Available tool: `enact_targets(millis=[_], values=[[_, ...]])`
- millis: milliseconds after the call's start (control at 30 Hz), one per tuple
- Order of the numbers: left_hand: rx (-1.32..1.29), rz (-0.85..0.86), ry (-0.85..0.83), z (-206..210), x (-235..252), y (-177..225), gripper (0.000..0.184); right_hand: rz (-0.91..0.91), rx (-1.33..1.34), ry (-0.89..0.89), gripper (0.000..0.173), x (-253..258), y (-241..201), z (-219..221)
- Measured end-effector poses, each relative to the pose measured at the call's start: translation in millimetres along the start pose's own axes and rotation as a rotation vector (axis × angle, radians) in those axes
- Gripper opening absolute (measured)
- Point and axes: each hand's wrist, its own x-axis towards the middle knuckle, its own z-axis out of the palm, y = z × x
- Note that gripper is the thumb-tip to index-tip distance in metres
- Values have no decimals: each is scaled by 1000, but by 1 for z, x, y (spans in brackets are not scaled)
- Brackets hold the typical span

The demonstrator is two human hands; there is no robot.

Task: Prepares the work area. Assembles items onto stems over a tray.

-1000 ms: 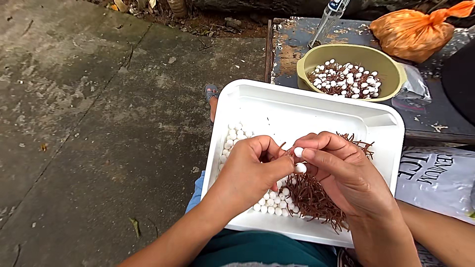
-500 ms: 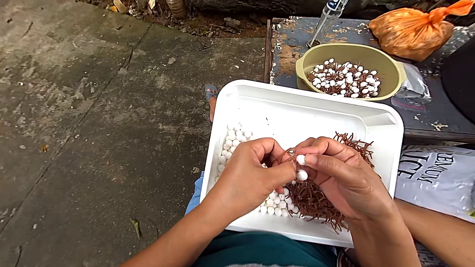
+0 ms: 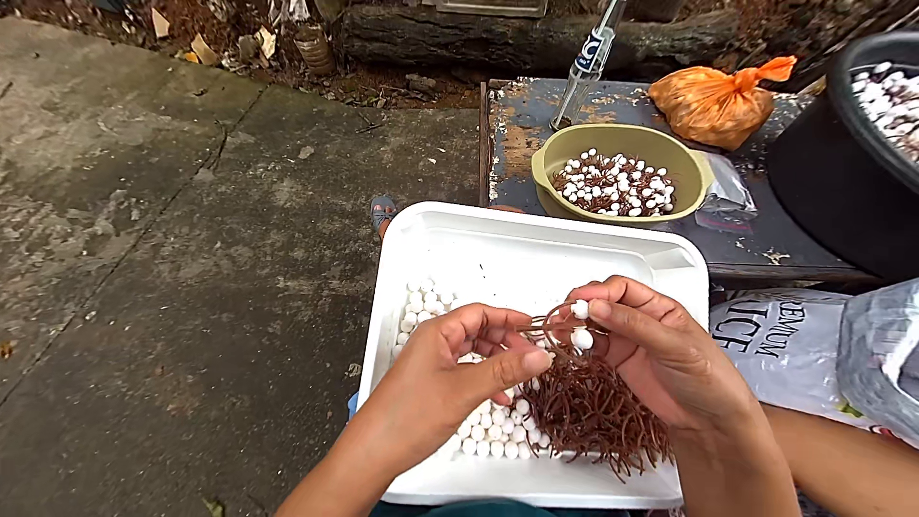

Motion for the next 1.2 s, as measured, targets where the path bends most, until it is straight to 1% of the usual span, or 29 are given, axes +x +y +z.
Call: enact_targets(millis=[67,133,167,233,267,300,400,467,533,600,667,733,833,900,1000,1100,1133,1200], values=[[19,45,32,-4,1,-6,41,-64,-21,67,20,9,-19,-17],[37,95,57,-10,0,-10,40,-175,-85,253,26,27,-45,-37],[39,110,70,-12,-1,-11,38,-227,-133,374,24,40,-56,-49],[46,116,85,-14,-3,-10,34,-292,-263,585,12,74,-67,-81],[52,110,87,-15,-4,-9,32,-281,-355,651,7,92,-67,-101],[59,102,82,-15,-6,-8,31,-244,-464,692,7,109,-61,-121],[82,82,60,-17,-12,-4,29,-88,-846,738,18,146,-38,-176],[98,64,56,-21,-15,-1,28,1,-1014,766,20,157,-31,-192],[110,54,72,-24,-17,-1,28,99,-1110,771,22,162,-28,-196],[121,46,83,-26,-18,-2,28,142,-1166,742,23,166,-24,-198],[123,47,80,-26,-17,-2,27,141,-1201,715,24,166,-24,-198],[121,61,79,-25,-15,-3,26,85,-1216,690,26,159,-31,-187],[124,71,87,-25,-12,-8,29,-63,-1172,599,27,132,-55,-151],[131,81,94,-26,-9,-12,31,-163,-1138,487,20,105,-69,-117],[147,88,107,-24,-5,-12,32,-314,-1141,213,8,58,-74,-72],[146,82,140,-19,-4,-6,27,-373,-1245,-64,5,29,-54,-39],[146,84,145,-18,-4,-4,26,-378,-1292,-124,6,25,-41,-32],[154,88,151,-16,-5,-3,25,-356,-1389,-189,7,20,-16,-20]])
